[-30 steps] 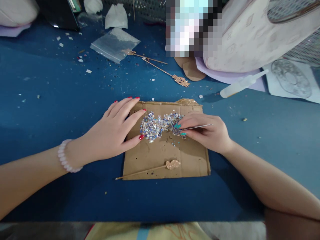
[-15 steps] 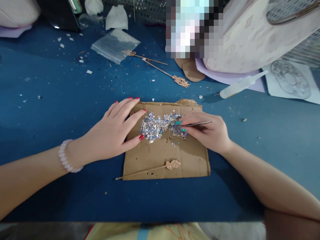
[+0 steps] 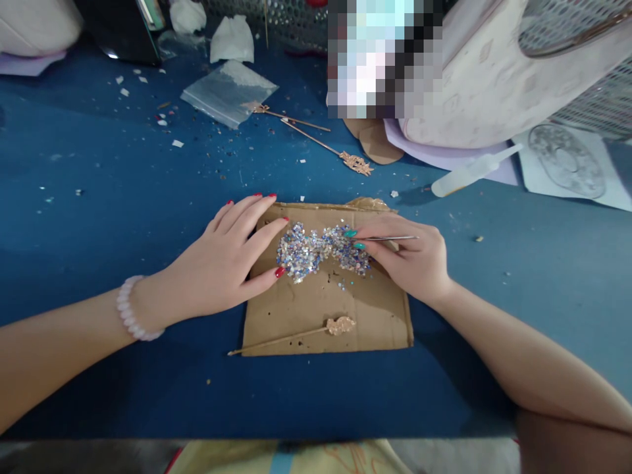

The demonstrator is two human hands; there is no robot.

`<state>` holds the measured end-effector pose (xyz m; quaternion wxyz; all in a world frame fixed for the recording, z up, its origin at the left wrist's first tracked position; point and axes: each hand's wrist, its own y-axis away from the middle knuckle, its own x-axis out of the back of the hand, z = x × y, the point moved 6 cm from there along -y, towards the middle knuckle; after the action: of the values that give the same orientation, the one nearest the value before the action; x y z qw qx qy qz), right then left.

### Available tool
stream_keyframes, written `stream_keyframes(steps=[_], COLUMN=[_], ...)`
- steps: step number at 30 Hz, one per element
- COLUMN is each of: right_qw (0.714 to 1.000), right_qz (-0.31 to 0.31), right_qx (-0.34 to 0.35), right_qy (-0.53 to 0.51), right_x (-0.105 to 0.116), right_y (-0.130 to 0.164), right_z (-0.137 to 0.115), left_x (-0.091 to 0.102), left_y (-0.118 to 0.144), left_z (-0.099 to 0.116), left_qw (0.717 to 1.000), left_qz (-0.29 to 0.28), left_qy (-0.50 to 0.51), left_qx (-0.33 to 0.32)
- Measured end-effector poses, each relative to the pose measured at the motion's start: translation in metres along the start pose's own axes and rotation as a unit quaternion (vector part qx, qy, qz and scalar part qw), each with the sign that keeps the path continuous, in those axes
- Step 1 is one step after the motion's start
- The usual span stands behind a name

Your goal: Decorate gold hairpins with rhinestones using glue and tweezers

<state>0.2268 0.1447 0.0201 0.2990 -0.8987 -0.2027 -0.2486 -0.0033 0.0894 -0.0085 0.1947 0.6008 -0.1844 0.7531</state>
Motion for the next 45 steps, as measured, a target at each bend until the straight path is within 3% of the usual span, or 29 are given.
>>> stream_keyframes(steps=[15,31,45], right_qw=[0.999,1.0,0.999], right_qz=[-0.026,-0.023,-0.037], right_qx=[0.028,-0.001,0.016], right_qy=[-0.003,0.018,0.024], right_x=[-0.0036,-0.0043,-0.0061], right_y=[-0.001,-0.002,-0.002], right_z=[-0.006,-0.0036,-0.005], left_x=[0.0002,0.0032,0.0015], left_y=[0.0001,0.0,-0.0002], left_z=[0.0003,0.0026,0.0017], left_qw=[1.0,1.0,1.0], left_qz=[0.002,0.006,-0.001], left_qy=[-0.005,0.021,0.005], left_qx=[-0.002,0.007,0.002])
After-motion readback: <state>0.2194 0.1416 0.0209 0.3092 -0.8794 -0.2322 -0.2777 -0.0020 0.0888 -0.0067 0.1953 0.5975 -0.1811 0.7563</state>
